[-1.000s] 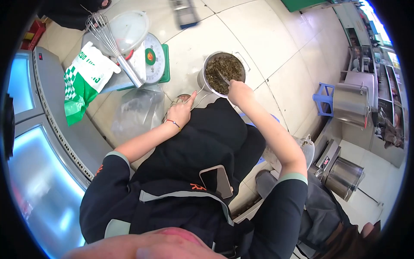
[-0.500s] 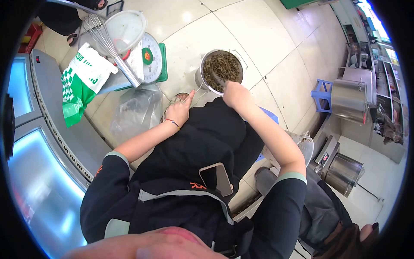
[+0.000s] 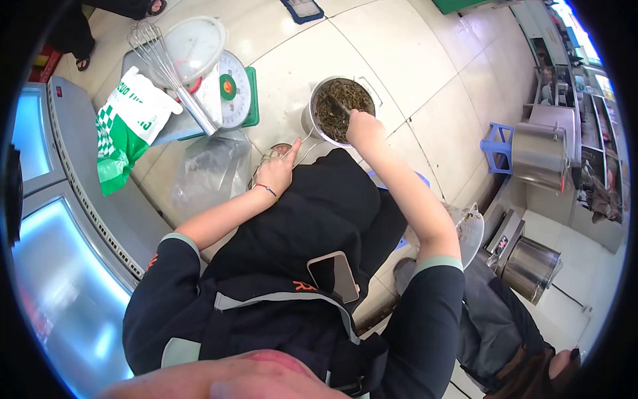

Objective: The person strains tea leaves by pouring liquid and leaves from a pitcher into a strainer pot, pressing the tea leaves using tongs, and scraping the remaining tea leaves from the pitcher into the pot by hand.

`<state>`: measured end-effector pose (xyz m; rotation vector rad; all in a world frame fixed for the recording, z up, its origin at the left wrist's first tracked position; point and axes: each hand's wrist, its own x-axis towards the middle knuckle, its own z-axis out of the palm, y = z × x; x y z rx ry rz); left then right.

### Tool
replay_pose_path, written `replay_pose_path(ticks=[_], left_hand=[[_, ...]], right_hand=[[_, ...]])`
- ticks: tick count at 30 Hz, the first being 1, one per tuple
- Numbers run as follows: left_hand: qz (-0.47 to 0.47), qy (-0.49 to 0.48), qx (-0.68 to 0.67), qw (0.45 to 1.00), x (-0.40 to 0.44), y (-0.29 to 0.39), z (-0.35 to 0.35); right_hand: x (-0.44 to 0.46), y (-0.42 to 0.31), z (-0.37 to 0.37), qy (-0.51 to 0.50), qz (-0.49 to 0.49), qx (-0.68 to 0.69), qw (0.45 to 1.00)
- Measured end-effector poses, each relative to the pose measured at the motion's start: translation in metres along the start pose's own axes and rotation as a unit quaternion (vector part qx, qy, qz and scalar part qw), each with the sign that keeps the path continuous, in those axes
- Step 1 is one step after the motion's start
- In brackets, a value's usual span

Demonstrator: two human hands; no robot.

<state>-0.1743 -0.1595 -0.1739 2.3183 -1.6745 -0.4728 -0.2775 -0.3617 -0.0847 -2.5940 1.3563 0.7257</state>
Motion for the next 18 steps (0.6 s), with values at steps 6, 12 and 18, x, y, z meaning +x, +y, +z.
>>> replay_pose_path(ticks=[6, 12, 18], left_hand=[[-0.02, -0.066, 0.021, 0.997, -0.004, 0.002, -0.005], [0.004, -0.028, 0.015, 0.999, -0.004, -0.006, 0.02], [0.018, 0.027, 0.009, 0.999, -0.002, -0.009, 0.026]], right_hand=[[-0.015, 0.007, 0.025, 0.003, -0.071, -0.067, 0.995], [-0.004, 0.018, 0.01, 0.005, -0.039, -0.064, 0.997], [-0.018, 0.018, 0.037, -0.022, -0.07, -0.038, 0.997]])
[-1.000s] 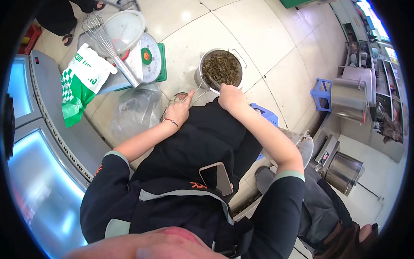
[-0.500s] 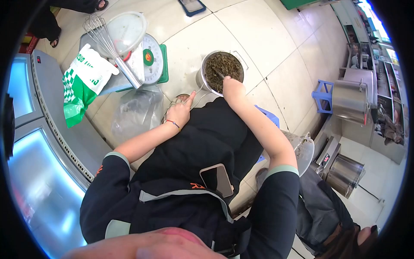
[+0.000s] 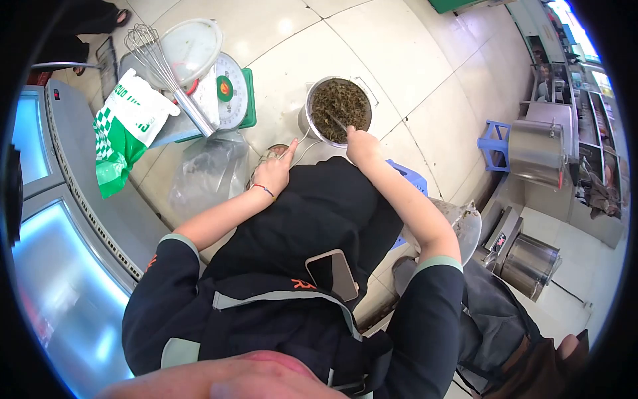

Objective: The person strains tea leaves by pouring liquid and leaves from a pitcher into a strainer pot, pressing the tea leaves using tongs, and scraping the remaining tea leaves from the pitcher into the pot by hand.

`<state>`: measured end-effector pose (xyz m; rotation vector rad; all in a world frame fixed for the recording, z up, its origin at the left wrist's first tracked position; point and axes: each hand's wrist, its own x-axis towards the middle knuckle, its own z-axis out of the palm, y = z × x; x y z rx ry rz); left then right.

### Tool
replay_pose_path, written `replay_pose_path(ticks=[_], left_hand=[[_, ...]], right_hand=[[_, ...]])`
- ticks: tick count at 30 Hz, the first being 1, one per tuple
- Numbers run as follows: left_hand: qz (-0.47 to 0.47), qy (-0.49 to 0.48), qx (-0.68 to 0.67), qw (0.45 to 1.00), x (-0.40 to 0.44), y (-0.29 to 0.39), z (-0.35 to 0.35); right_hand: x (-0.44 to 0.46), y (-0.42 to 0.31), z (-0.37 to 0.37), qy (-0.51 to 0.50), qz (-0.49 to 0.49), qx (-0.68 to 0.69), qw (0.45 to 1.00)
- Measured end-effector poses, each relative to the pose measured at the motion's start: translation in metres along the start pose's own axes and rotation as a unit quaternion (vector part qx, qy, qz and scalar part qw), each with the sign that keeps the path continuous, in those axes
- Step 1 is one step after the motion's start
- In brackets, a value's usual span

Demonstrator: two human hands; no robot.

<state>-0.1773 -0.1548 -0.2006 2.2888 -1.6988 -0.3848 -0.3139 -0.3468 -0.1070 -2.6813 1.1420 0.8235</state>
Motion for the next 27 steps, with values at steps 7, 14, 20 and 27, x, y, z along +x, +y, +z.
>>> replay_pose_path(ticks=[7, 14, 20, 27], left_hand=[[-0.017, -0.037, -0.02, 0.999, 0.002, 0.003, -0.013], [-0.03, -0.067, -0.047, 0.996, 0.002, 0.005, -0.021], [-0.028, -0.058, -0.023, 0.998, 0.003, 0.003, -0.015], [-0.041, -0.085, -0.007, 0.995, 0.004, 0.006, -0.02]], right_hand=[[0.002, 0.02, -0.035, 0.072, 0.014, -0.028, 0.997], [0.001, 0.03, 0.005, -0.012, -0.021, -0.022, 0.999], [-0.02, 0.05, -0.049, 0.004, -0.076, -0.042, 0.996], [-0.009, 0.045, -0.003, -0.033, -0.099, -0.09, 0.99]])
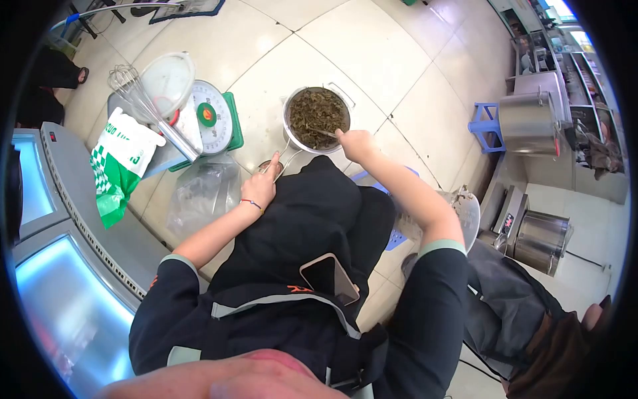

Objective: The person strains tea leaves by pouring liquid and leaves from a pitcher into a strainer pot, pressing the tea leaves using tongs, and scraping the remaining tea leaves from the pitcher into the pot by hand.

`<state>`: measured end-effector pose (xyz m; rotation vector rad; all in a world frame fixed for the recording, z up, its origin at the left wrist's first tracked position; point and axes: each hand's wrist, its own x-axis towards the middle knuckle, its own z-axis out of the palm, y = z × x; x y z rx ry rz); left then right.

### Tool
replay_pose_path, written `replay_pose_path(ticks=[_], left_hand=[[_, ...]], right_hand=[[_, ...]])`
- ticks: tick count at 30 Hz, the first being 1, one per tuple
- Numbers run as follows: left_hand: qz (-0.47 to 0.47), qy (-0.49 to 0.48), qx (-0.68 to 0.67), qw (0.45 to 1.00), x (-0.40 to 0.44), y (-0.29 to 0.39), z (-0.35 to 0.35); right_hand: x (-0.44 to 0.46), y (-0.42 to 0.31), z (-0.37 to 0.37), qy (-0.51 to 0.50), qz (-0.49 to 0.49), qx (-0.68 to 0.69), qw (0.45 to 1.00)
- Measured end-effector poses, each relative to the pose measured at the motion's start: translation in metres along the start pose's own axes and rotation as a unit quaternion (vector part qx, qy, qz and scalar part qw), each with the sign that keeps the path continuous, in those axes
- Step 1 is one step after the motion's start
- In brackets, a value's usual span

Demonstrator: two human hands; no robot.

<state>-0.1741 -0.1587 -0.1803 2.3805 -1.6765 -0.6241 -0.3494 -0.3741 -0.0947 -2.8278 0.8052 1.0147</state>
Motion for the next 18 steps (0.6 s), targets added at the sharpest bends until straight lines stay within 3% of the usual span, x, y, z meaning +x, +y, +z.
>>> replay_pose_path(ticks=[3, 6, 10, 14, 18], left_hand=[[-0.003, -0.022, 0.019, 1.0, 0.001, -0.001, 0.0], [0.017, 0.02, 0.031, 0.999, -0.002, -0.001, -0.001], [0.009, -0.003, 0.027, 1.0, -0.001, 0.0, -0.006], [0.011, 0.011, 0.009, 1.0, -0.001, -0.001, -0.001], [0.021, 0.036, 0.004, 0.999, -0.001, -0.003, 0.003]], right_hand=[[0.015, 0.005, -0.002, 0.022, 0.01, 0.001, 1.0], [-0.003, 0.011, -0.019, 0.013, -0.007, 0.007, 1.0], [-0.029, 0.009, -0.029, -0.051, -0.045, -0.02, 0.997], [0.003, 0.002, 0.011, 0.027, 0.019, 0.019, 0.999], [0.002, -0.003, -0.001, 0.015, 0.048, 0.003, 0.999]])
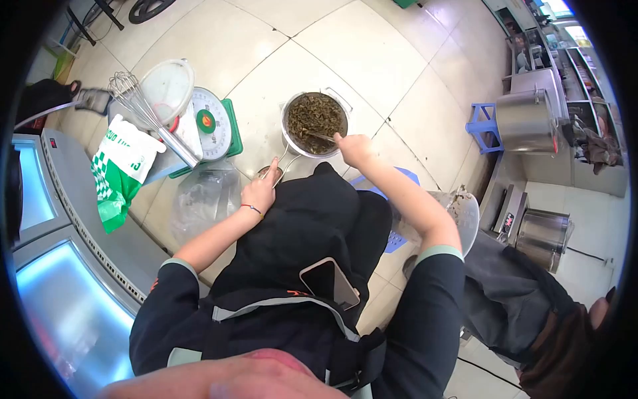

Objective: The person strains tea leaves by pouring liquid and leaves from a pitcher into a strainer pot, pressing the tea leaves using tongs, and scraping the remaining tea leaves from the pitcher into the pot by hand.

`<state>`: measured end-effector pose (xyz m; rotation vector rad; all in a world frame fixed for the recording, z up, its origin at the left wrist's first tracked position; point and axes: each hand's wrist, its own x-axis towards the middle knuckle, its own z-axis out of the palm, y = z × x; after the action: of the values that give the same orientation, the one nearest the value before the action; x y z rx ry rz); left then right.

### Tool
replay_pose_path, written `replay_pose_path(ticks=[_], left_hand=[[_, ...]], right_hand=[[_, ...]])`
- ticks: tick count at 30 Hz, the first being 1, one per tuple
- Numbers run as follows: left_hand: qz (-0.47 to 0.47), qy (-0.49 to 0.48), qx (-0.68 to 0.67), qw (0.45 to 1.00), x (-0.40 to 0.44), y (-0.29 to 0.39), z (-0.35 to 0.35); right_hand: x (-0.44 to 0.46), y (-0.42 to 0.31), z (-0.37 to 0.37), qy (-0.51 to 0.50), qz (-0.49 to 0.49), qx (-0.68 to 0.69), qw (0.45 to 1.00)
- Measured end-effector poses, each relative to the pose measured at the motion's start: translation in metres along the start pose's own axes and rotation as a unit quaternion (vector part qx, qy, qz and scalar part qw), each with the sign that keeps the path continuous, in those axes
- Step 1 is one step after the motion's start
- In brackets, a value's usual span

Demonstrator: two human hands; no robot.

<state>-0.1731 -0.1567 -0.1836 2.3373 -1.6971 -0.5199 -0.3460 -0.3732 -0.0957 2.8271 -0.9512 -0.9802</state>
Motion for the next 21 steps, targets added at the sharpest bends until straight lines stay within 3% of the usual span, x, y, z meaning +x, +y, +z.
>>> replay_pose_path(ticks=[3, 7, 11, 15, 17, 18, 21], left_hand=[[-0.017, -0.071, 0.011, 0.997, 0.002, 0.003, -0.012], [-0.01, -0.051, -0.001, 0.999, 0.003, 0.002, -0.008], [-0.01, -0.051, -0.001, 0.999, 0.0, 0.003, -0.011], [-0.007, -0.035, 0.007, 0.999, 0.0, 0.001, -0.008], [-0.036, -0.099, 0.018, 0.994, 0.002, 0.005, -0.013], [-0.048, -0.129, 0.025, 0.99, 0.004, 0.006, -0.018], [-0.031, -0.075, 0.021, 0.996, 0.002, 0.002, -0.009]], right_hand=[[-0.017, 0.013, -0.015, 0.014, 0.012, 0.024, 1.0], [-0.016, 0.004, -0.004, -0.013, 0.027, 0.03, 0.999], [-0.008, -0.007, 0.029, 0.05, -0.002, 0.042, 0.998], [-0.017, 0.007, 0.002, 0.085, 0.043, 0.074, 0.993], [-0.013, 0.013, 0.003, 0.108, 0.077, 0.079, 0.988], [-0.016, 0.007, -0.008, 0.057, 0.09, 0.072, 0.992], [-0.005, -0.006, 0.021, 0.06, 0.068, 0.092, 0.992]])
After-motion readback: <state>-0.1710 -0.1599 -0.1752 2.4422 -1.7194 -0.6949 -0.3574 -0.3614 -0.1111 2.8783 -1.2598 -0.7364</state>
